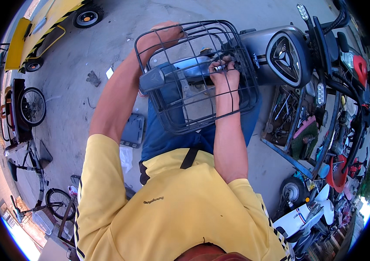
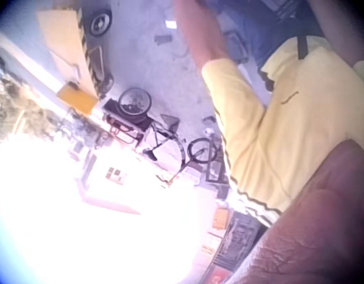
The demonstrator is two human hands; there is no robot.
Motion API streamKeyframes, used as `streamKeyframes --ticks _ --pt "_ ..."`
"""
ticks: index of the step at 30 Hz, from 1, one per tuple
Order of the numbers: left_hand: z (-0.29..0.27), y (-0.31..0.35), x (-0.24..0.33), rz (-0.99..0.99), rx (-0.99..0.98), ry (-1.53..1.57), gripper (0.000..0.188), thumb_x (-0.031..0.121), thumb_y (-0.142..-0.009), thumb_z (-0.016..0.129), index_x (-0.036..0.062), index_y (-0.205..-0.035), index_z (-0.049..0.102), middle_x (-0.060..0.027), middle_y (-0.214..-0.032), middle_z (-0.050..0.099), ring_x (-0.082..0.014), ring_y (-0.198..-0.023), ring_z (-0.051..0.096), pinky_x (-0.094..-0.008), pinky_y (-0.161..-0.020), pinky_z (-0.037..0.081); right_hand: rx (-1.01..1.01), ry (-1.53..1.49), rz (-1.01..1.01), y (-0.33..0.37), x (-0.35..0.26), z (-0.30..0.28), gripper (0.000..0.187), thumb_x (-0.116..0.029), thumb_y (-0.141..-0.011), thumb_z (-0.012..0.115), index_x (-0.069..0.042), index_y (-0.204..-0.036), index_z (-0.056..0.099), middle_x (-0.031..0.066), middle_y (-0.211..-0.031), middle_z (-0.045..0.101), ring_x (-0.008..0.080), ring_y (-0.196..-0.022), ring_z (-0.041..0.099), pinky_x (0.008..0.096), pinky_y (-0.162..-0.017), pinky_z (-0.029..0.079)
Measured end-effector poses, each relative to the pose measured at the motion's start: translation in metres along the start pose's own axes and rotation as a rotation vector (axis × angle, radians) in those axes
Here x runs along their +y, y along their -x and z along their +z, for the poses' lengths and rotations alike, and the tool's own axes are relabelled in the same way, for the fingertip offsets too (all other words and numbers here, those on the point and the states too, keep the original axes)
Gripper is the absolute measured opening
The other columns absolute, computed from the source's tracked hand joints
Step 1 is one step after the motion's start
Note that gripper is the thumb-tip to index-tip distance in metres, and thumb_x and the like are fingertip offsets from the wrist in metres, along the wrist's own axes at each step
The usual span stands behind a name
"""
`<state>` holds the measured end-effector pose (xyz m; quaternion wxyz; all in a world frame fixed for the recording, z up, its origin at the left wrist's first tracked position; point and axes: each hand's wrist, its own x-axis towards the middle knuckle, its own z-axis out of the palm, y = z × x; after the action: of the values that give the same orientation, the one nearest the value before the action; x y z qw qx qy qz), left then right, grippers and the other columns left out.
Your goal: The person assembles a front basket onto a scooter. They remove a plastic bag, align the basket frame with the scooter's front, retrieve bolts from a red bowl, and tighten them by hand to secure the basket.
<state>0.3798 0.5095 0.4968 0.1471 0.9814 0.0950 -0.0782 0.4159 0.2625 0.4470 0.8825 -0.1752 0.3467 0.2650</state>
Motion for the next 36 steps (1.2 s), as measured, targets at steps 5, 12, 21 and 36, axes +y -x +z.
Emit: streamKeyframes --ticks 5,12,21,36 --pt "-0.008 0.009 0.004 -0.034 0.002 -0.003 0.045 0.043 -0.105 0.053 0.0030 -0.105 0.073 -0.0198 -0.088 0.072 -0.0394 -0.082 0.070 -0.0509 -0.071 0.056 -0.055 0.017 -0.029 -0.006 -0.005 -0.001 0.039 -0.033 -0.112 0.038 -0.008 -0.086 0.054 0.0014 -0.070 0.048 0.0180 -0.066 0.044 0.0359 -0.069 0.040" --pt "-0.002 0.006 -0.002 0.035 -0.032 -0.014 0.049 0.045 -0.103 0.055 -0.0010 -0.100 0.071 -0.0218 -0.086 0.071 -0.0396 -0.081 0.070 -0.0498 -0.071 0.056 -0.034 -0.024 -0.049 -0.012 -0.001 -0.004 0.029 -0.029 -0.108 0.050 -0.010 -0.086 0.053 0.0014 -0.070 0.048 0.0180 -0.063 0.043 0.0359 -0.068 0.041" --pt "-0.013 0.019 -0.005 0.172 -0.023 -0.032 0.044 0.038 -0.103 0.058 -0.0032 -0.091 0.068 -0.0235 -0.074 0.065 -0.0420 -0.069 0.064 -0.0501 -0.065 0.051 -0.004 0.004 -0.044 0.003 0.009 -0.015 0.033 -0.034 -0.110 0.046 -0.010 -0.090 0.060 -0.0008 -0.070 0.054 0.0161 -0.065 0.051 0.0317 -0.066 0.044" --pt "-0.038 0.035 0.003 0.034 -0.177 -0.054 0.041 0.035 -0.100 0.063 -0.0034 -0.089 0.066 -0.0204 -0.062 0.053 -0.0318 -0.055 0.052 -0.0472 -0.059 0.045 0.102 -0.258 -0.197 -0.008 0.056 -0.014 0.012 -0.016 -0.101 0.061 -0.005 -0.096 0.058 0.0065 -0.087 0.057 0.0161 -0.076 0.058 0.0317 -0.065 0.051"
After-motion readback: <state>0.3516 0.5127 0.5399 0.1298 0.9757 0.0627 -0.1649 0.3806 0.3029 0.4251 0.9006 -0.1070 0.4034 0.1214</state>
